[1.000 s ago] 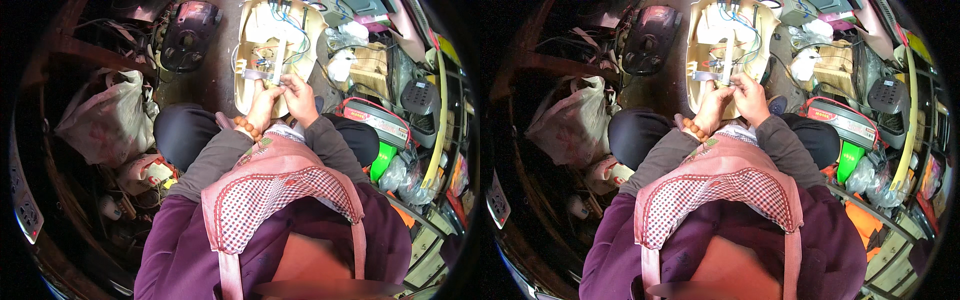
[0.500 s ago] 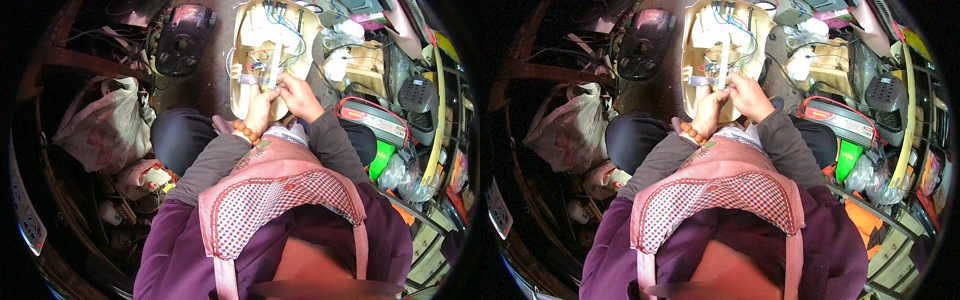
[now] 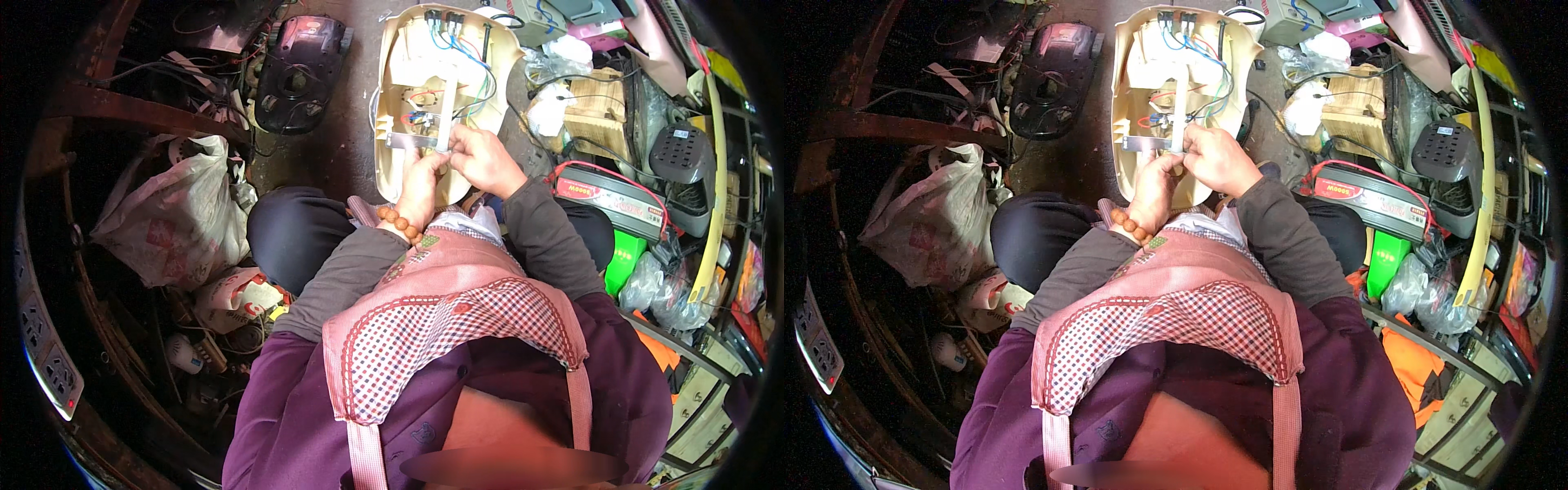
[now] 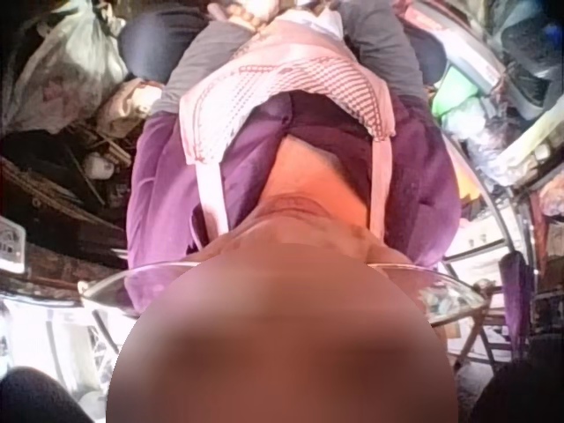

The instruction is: The person disassembles a small appliance, removes the base, and uses a screwdriver to adjust internal components and wiring. The person then reassembles the device and places it back on the workbench.

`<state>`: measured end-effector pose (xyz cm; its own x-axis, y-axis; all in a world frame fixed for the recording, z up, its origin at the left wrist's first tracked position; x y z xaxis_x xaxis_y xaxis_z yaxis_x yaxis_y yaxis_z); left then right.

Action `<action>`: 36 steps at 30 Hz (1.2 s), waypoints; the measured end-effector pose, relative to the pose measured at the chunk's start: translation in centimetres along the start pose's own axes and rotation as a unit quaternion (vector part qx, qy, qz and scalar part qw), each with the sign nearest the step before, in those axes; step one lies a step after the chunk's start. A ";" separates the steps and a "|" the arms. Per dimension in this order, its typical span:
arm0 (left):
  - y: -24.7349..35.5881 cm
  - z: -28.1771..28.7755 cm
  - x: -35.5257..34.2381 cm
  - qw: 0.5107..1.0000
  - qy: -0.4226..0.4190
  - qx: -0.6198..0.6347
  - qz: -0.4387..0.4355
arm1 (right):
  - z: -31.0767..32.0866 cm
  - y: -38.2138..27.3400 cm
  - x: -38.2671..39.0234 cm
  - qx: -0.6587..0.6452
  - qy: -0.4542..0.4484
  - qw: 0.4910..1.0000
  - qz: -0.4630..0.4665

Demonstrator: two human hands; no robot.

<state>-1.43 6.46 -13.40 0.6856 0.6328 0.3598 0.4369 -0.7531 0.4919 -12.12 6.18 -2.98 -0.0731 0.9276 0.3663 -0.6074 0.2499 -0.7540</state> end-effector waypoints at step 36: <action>-1.0 4.2 -1.6 0.986 0.060 -0.146 -0.044 | -1.6 3.8 1.1 -0.063 0.054 0.996 -0.034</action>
<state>-0.57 5.44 -17.79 0.5710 0.7233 0.3884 0.2928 -0.6214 0.7267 -13.27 8.59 -6.34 0.0541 0.9303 0.3628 -0.5035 0.3392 -0.7946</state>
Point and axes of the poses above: each hand's wrist, its own x-axis away from the middle knuckle, its own z-axis out of the back of the hand, y = z × x, the point moved 9 cm from there along -x, towards the middle knuckle, and after that the axes turned 11 degrees about -y, right-handed, at the moved point
